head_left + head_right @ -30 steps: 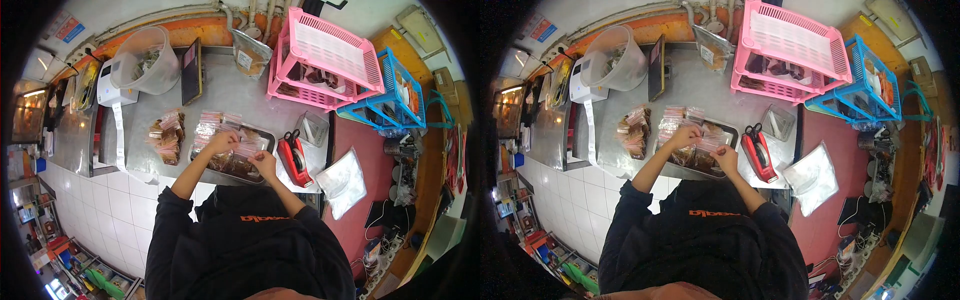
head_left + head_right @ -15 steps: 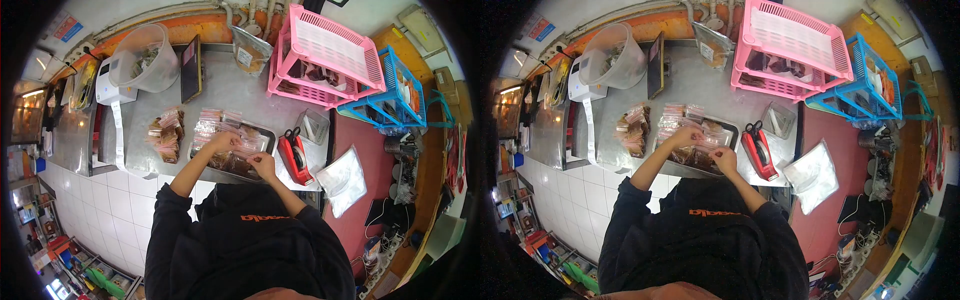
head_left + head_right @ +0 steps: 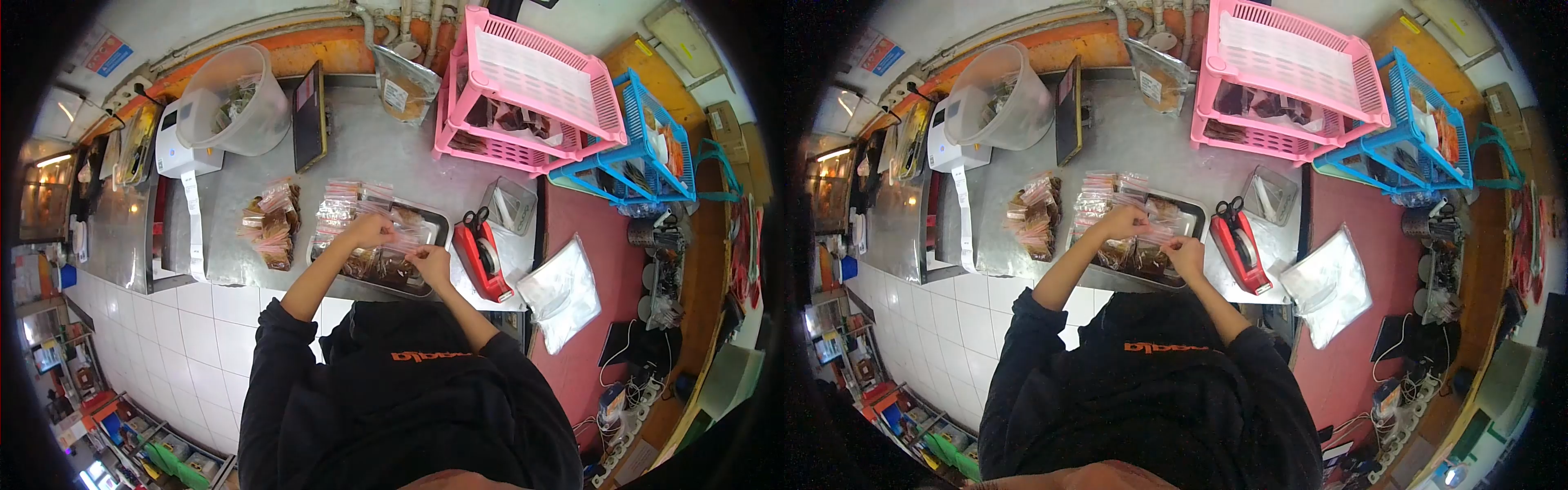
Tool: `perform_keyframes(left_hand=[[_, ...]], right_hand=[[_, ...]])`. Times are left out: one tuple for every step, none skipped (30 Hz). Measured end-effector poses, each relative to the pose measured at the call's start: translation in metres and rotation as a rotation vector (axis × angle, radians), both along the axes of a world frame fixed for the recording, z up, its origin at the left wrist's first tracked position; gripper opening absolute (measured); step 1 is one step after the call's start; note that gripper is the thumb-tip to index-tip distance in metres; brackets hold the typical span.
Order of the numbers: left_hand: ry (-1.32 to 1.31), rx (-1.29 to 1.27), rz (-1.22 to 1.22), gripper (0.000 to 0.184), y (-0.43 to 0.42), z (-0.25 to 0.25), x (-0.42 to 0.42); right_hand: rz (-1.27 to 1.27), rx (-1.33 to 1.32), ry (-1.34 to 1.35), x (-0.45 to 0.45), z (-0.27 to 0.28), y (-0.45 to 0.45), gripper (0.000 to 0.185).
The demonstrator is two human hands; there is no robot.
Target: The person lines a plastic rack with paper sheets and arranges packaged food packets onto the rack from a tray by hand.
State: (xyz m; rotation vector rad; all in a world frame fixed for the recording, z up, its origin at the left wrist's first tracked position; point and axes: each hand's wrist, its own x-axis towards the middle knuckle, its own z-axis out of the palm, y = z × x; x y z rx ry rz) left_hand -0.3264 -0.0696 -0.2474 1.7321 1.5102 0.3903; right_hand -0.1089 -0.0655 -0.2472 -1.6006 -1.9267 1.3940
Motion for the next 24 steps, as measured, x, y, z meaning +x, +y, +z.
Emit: perform_keyframes(left_hand=[[0.0, 0.001, 0.001, 0.018, -0.001, 0.007, 0.001], [-0.015, -0.077, -0.037, 0.019, -0.003, 0.013, 0.003], [-0.03, -0.153, -0.075, 0.02, -0.005, 0.019, 0.006], [-0.028, -0.148, -0.073, 0.02, -0.007, 0.019, 0.009], [0.097, -0.059, -0.144, 0.019, -0.009, 0.019, 0.011], [0.223, 0.031, -0.215, 0.019, -0.011, 0.02, 0.014], [0.224, 0.034, -0.215, 0.019, -0.013, 0.02, 0.015], [0.226, 0.086, -0.239, 0.015, -0.016, 0.02, 0.015], [0.227, 0.136, -0.263, 0.011, -0.019, 0.02, 0.016], [0.225, 0.134, -0.264, 0.011, -0.022, 0.027, 0.019], [0.256, 0.204, -0.314, 0.011, -0.025, 0.033, 0.022], [0.286, 0.274, -0.364, 0.011, -0.029, 0.039, 0.024], [0.283, 0.272, -0.364, 0.011, -0.033, 0.045, 0.026], [0.292, 0.27, -0.395, 0.012, -0.036, 0.051, 0.028], [0.301, 0.269, -0.426, 0.013, -0.039, 0.058, 0.03], [0.301, 0.27, -0.427, 0.013, -0.041, 0.064, 0.031], [0.299, 0.303, -0.409, 0.014, -0.042, 0.071, 0.031], [0.297, 0.336, -0.391, 0.016, -0.042, 0.08, 0.031], [0.297, 0.337, -0.391, 0.016, -0.039, 0.091, 0.031], [0.332, 0.356, -0.399, 0.016, -0.034, 0.103, 0.031], [0.365, 0.38, -0.409, 0.016, -0.027, 0.116, 0.031], [0.36, 0.393, -0.415, 0.016, -0.019, 0.129, 0.03], [0.288, 0.414, -0.323, 0.019, -0.009, 0.144, 0.028], [0.212, 0.44, -0.234, 0.022, 0.002, 0.161, 0.029]], right_hand=[[-0.032, -0.019, 0.011, 0.0, -0.001, -0.001, 0.021], [-0.03, -0.017, 0.011, -0.001, -0.001, -0.002, 0.021], [-0.067, 0.003, 0.07, -0.001, -0.003, -0.004, 0.024], [-0.104, 0.023, 0.131, -0.001, -0.005, -0.005, 0.028], [-0.103, 0.027, 0.132, 0.0, -0.006, -0.005, 0.028], [-0.084, -0.005, 0.148, 0.0, -0.003, -0.004, 0.033], [-0.066, -0.038, 0.164, 0.001, 0.0, -0.004, 0.039], [-0.067, -0.036, 0.164, 0.004, 0.003, -0.004, 0.039], [0.039, 0.083, 0.068, 0.005, 0.019, -0.004, 0.04], [0.146, 0.2, -0.03, 0.006, 0.032, -0.006, 0.042], [0.145, 0.196, -0.033, 0.008, 0.04, -0.007, 0.042], [0.249, 0.28, -0.036, 0.01, 0.046, -0.009, 0.04], [0.353, 0.365, -0.039, 0.011, 0.053, -0.01, 0.038], [0.352, 0.362, -0.04, 0.011, 0.061, -0.012, 0.038], [0.361, 0.343, -0.051, 0.01, 0.07, -0.014, 0.037], [0.37, 0.326, -0.061, 0.01, 0.075, -0.015, 0.036], [0.378, 0.448, -0.017, 0.012, 0.072, -0.015, 0.034], [0.378, 0.448, -0.017, 0.014, 0.073, -0.014, 0.034], [0.411, 0.479, -0.015, 0.015, 0.077, -0.012, 0.027], [0.443, 0.512, -0.013, 0.016, 0.081, -0.01, 0.022], [0.438, 0.517, -0.018, 0.015, 0.096, -0.004, 0.022], [0.422, 0.464, -0.022, 0.013, 0.122, 0.006, 0.019], [0.4, 0.415, -0.031, 0.013, 0.145, 0.019, 0.018], [0.378, 0.456, 0.071, 0.016, 0.163, 0.036, 0.015]])
